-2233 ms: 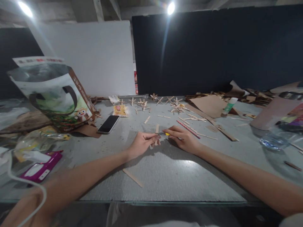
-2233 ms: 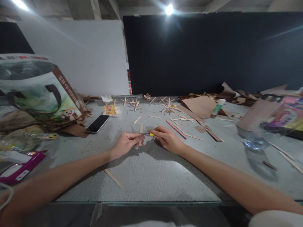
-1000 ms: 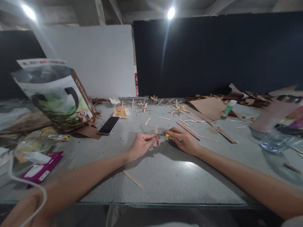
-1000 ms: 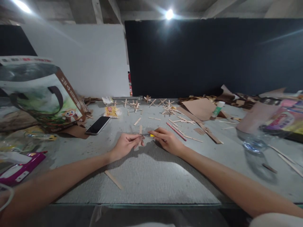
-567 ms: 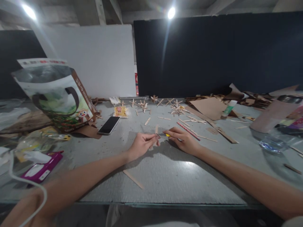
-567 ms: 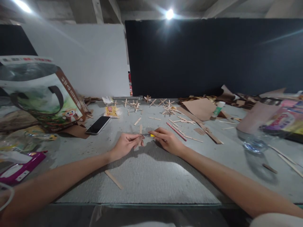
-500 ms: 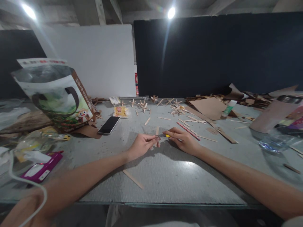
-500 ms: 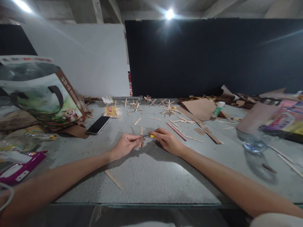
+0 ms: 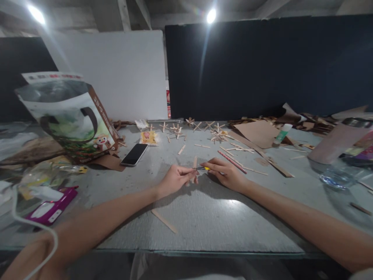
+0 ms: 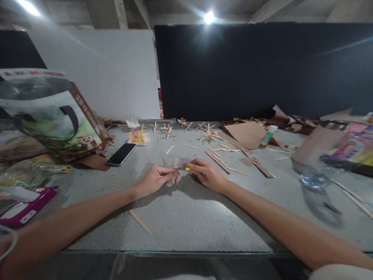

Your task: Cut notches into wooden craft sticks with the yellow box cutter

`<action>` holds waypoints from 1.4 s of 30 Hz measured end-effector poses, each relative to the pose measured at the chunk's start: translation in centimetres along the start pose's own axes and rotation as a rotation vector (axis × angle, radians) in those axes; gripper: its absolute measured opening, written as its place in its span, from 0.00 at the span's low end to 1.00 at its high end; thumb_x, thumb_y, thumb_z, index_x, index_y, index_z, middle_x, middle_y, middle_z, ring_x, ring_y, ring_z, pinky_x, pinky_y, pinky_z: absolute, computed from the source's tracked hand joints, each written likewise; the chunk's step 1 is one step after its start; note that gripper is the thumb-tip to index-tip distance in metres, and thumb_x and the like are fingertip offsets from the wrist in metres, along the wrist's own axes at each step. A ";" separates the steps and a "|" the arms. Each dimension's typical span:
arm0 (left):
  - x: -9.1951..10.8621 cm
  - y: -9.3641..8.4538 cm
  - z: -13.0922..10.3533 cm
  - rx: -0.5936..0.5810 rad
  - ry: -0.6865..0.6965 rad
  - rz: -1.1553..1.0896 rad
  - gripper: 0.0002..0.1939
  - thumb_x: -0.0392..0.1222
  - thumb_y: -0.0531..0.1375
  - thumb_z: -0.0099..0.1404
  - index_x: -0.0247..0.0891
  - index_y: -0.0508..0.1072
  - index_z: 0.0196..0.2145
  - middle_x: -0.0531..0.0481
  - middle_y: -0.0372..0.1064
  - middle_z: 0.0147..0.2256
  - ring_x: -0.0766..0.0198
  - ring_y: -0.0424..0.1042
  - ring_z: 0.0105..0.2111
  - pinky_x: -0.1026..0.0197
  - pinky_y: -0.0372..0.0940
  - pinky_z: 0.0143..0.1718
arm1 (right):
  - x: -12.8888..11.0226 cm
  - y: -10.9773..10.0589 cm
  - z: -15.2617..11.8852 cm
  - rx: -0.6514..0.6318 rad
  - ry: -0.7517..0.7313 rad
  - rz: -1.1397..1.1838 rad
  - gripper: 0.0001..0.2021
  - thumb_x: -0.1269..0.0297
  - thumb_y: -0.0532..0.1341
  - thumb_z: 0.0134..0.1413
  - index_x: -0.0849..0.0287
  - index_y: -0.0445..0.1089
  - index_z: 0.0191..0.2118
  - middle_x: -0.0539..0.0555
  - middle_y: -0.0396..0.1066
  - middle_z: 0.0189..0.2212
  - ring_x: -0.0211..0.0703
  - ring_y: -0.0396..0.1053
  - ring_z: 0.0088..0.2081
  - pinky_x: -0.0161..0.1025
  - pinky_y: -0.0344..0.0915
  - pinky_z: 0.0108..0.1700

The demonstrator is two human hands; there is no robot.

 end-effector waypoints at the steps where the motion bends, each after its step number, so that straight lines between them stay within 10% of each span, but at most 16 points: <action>1: 0.0 -0.1 0.0 0.030 0.002 -0.018 0.29 0.67 0.62 0.65 0.35 0.80 0.28 0.49 0.70 0.23 0.69 0.58 0.21 0.62 0.56 0.24 | 0.0 0.0 0.0 0.000 0.002 -0.001 0.20 0.65 0.53 0.74 0.53 0.71 0.65 0.60 0.75 0.44 0.45 0.76 0.42 0.40 0.75 0.43; 36: -0.6 -0.1 0.2 0.011 -0.017 -0.007 0.25 0.61 0.62 0.67 0.34 0.80 0.28 0.49 0.71 0.24 0.70 0.58 0.20 0.63 0.53 0.24 | -0.3 0.0 0.2 -0.004 0.013 -0.020 0.19 0.64 0.53 0.75 0.53 0.72 0.64 0.61 0.75 0.43 0.45 0.76 0.42 0.39 0.74 0.43; 42: -0.5 -0.8 0.1 0.159 0.036 -0.030 0.23 0.58 0.61 0.69 0.36 0.80 0.28 0.52 0.66 0.21 0.69 0.57 0.21 0.62 0.55 0.25 | -0.1 0.1 0.2 0.022 0.028 -0.009 0.19 0.62 0.53 0.75 0.54 0.71 0.64 0.60 0.76 0.44 0.44 0.76 0.40 0.39 0.74 0.43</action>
Point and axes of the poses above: each hand's wrist, its own z-axis towards the middle knuckle, its own y-axis out of the palm, x = y × z, the point moved 5 cm from there along z, towards the middle knuckle
